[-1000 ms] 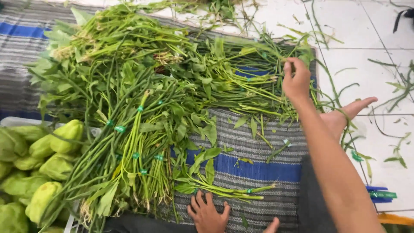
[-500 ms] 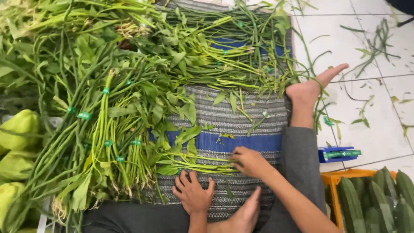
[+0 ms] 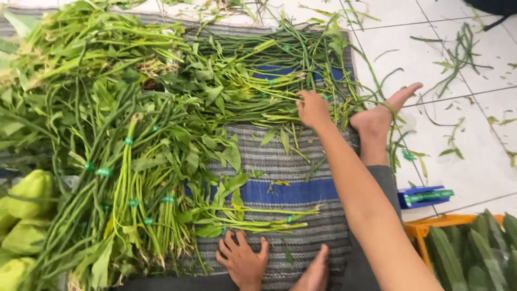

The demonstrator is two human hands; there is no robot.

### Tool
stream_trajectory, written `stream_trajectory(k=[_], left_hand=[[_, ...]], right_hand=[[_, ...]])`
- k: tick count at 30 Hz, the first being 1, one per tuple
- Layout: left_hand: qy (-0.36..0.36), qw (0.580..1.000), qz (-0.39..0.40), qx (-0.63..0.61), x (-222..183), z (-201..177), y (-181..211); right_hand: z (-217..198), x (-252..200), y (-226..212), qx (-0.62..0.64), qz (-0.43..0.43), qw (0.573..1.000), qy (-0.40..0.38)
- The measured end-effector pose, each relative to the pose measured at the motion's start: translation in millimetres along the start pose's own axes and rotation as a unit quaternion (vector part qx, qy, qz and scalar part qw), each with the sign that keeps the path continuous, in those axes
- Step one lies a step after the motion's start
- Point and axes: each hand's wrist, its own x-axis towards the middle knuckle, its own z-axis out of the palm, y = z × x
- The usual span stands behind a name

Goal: Sorting and picking individual stems from a large pile of green leafy vegetables on a floor mat.

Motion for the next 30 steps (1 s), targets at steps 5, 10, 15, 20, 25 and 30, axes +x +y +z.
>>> stream_trajectory(k=[5, 10, 15, 20, 25, 30], left_hand=[[-0.035, 0.999, -0.006, 0.005, 2.4, 22.4, -5.3], [-0.017, 0.999, -0.03, 0.022, -3.3, 49.7, -4.0], [-0.035, 0.999, -0.024, 0.01, -0.7, 53.7, -4.1], [0.002, 0.998, -0.018, -0.068, 1.2, 53.8, -5.6], [-0.106, 0.99, 0.02, -0.091, 8.0, 29.3, -5.4], [-0.089, 0.992, 0.008, -0.085, 4.0, -6.3, -5.7]], right_hand=[[40.9, 37.7, 39.4, -0.133, 0.013, 0.991, -0.02], [34.2, 30.0, 24.7, -0.183, 0.012, 0.982, -0.053], [19.1, 9.7, 15.9, -0.028, 0.006, 0.999, 0.015], [-18.7, -61.6, -11.0, 0.147, -0.084, 0.972, 0.162], [-4.3, -248.1, -15.2, 0.194, 0.055, 0.976, 0.081], [27.6, -332.4, -30.3, 0.216, 0.026, 0.976, -0.029]])
